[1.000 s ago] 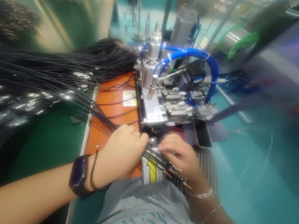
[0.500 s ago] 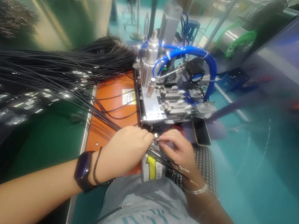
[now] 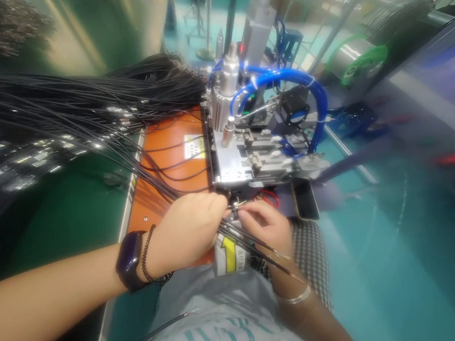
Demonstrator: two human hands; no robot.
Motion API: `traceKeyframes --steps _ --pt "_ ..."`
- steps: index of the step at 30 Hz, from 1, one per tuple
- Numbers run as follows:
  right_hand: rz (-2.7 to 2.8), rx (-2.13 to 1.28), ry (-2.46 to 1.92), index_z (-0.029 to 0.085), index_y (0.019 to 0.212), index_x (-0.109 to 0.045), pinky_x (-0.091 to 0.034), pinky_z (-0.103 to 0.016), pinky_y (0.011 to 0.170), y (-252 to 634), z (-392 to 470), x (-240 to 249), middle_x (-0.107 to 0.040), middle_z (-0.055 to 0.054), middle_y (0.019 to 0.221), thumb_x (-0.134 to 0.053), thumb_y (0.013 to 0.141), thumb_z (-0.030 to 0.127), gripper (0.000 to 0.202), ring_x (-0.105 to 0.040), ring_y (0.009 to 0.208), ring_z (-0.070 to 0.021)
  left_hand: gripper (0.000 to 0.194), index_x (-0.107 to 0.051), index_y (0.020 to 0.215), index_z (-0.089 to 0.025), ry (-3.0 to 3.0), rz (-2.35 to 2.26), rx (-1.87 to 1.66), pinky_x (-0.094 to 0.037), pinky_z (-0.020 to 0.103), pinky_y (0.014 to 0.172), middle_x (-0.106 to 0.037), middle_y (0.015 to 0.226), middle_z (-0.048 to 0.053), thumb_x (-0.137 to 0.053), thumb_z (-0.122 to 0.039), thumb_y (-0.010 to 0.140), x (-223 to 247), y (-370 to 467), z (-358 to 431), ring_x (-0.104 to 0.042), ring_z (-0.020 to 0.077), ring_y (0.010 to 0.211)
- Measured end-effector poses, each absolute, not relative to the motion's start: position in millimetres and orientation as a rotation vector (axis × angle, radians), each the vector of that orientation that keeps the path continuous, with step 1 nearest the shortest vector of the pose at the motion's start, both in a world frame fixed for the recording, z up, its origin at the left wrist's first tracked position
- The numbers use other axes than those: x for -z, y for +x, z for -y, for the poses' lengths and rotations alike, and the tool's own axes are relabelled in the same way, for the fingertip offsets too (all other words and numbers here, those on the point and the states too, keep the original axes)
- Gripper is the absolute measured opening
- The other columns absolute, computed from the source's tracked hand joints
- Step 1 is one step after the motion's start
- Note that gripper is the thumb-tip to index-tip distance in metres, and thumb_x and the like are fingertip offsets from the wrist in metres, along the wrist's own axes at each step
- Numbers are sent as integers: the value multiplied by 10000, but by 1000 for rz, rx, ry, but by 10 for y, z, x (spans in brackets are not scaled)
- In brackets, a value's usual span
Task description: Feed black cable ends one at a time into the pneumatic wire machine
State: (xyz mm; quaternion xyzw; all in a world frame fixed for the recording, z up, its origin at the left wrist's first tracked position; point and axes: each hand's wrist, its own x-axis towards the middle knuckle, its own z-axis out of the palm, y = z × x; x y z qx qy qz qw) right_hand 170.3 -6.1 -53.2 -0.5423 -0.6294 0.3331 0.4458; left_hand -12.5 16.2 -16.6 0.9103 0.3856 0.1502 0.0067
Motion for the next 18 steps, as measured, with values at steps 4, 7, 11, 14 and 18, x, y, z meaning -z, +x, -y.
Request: traceKeyframes --steps 4,7,11,14,18 --pt "1481 -770 -1340 215 812 -659 -460 -292 668 1705 81 536 -638 -18 777 -599 836 259 78 -575 740 -165 119 -474 779 -179 2879 -1172 -505 -358 323 559 -513 702 19 -422 -211 881 192 -130 -165 -490 181 636" --pt "1622 -766 -1304 213 749 -635 -452 -304 674 1694 95 497 -626 -13 734 -567 851 226 123 -556 709 -162 89 -465 761 -182 2900 -1160 -512 -349 328 554 -505 704 22 -438 -171 845 184 -130 -155 -467 183 631" --pt "1731 -671 -1254 220 822 -653 -448 -326 752 1655 72 448 -671 -22 822 -544 870 188 123 -574 797 -171 99 -443 728 -192 2942 -1108 -479 -334 334 554 -472 694 14 -447 -143 813 152 -121 -146 -430 185 628" --pt "1826 -607 -1208 219 836 -663 -438 -336 779 1637 42 457 -688 -18 836 -548 874 186 126 -578 810 -171 80 -444 738 -194 2962 -1068 -459 -339 338 574 -465 704 11 -463 -159 808 164 -120 -157 -429 190 652" --pt "1657 -780 -1279 226 852 -677 -464 -314 769 1650 26 536 -694 -17 863 -571 870 232 108 -606 827 -167 64 -453 762 -192 2878 -1123 -442 -338 341 569 -481 714 10 -470 -200 824 220 -129 -172 -429 188 644"
